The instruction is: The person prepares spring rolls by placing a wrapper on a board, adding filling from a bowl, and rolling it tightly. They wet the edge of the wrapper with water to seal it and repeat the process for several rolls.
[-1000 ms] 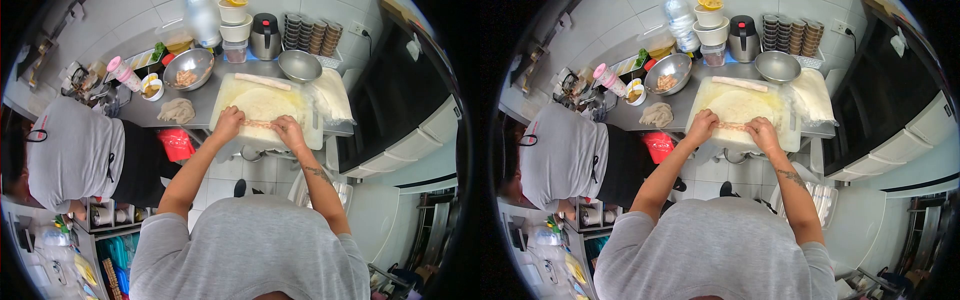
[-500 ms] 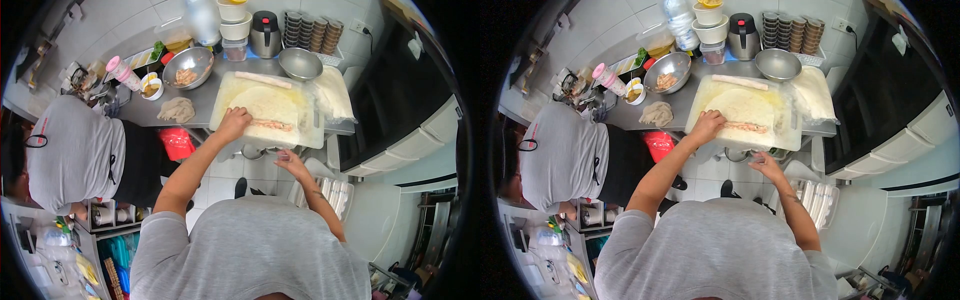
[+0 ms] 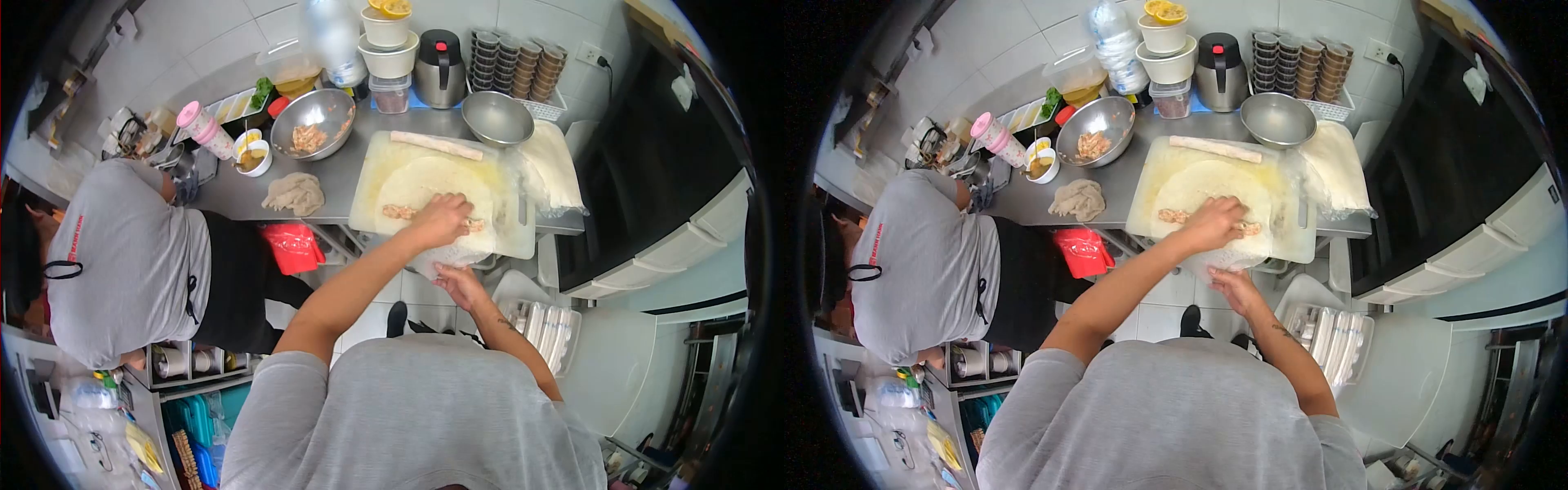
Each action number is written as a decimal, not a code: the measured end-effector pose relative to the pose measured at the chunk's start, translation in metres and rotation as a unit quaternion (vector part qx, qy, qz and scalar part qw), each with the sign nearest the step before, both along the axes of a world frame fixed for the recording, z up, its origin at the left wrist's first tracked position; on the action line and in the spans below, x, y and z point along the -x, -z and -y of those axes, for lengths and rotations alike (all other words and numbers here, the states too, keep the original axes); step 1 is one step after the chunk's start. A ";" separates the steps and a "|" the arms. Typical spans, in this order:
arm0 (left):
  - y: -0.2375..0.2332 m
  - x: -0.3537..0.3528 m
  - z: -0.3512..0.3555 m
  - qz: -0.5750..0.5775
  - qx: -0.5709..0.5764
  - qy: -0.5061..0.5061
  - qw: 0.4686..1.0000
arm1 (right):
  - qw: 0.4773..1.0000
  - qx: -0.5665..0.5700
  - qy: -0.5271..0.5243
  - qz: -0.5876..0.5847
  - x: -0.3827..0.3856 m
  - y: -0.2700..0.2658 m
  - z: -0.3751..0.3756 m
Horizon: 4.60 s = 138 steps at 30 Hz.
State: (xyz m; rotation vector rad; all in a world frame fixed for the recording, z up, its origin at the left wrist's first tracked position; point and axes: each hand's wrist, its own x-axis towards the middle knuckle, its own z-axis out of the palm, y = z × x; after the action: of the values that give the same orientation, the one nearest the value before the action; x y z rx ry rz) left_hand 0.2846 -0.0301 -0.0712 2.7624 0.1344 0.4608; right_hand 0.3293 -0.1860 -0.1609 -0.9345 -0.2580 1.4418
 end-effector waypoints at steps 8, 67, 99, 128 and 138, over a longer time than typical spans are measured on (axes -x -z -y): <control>0.004 0.031 -0.021 0.054 -0.024 -0.019 0.998 | 0.999 -0.009 0.026 -0.038 0.007 -0.026 0.006; -0.039 0.067 -0.045 0.072 0.013 -0.061 0.995 | 0.746 -0.071 -0.008 0.663 -0.088 -0.108 -0.013; -0.010 0.058 -0.049 0.027 -0.043 -0.054 0.997 | 0.521 -0.027 -0.004 0.853 -0.030 -0.093 -0.076; -0.011 0.059 -0.064 -0.021 0.023 -0.054 0.998 | 0.553 -0.051 0.002 0.832 -0.033 -0.093 -0.083; -0.013 0.102 -0.083 -0.036 0.014 -0.051 0.998 | 0.614 -0.095 0.001 0.784 -0.078 -0.086 -0.041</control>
State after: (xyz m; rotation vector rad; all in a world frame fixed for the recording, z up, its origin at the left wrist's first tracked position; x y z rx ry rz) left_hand 0.1824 0.0530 -0.0578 2.7549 0.2987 0.3813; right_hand 0.4073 -0.1451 -0.0747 -1.7823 -1.6496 0.1449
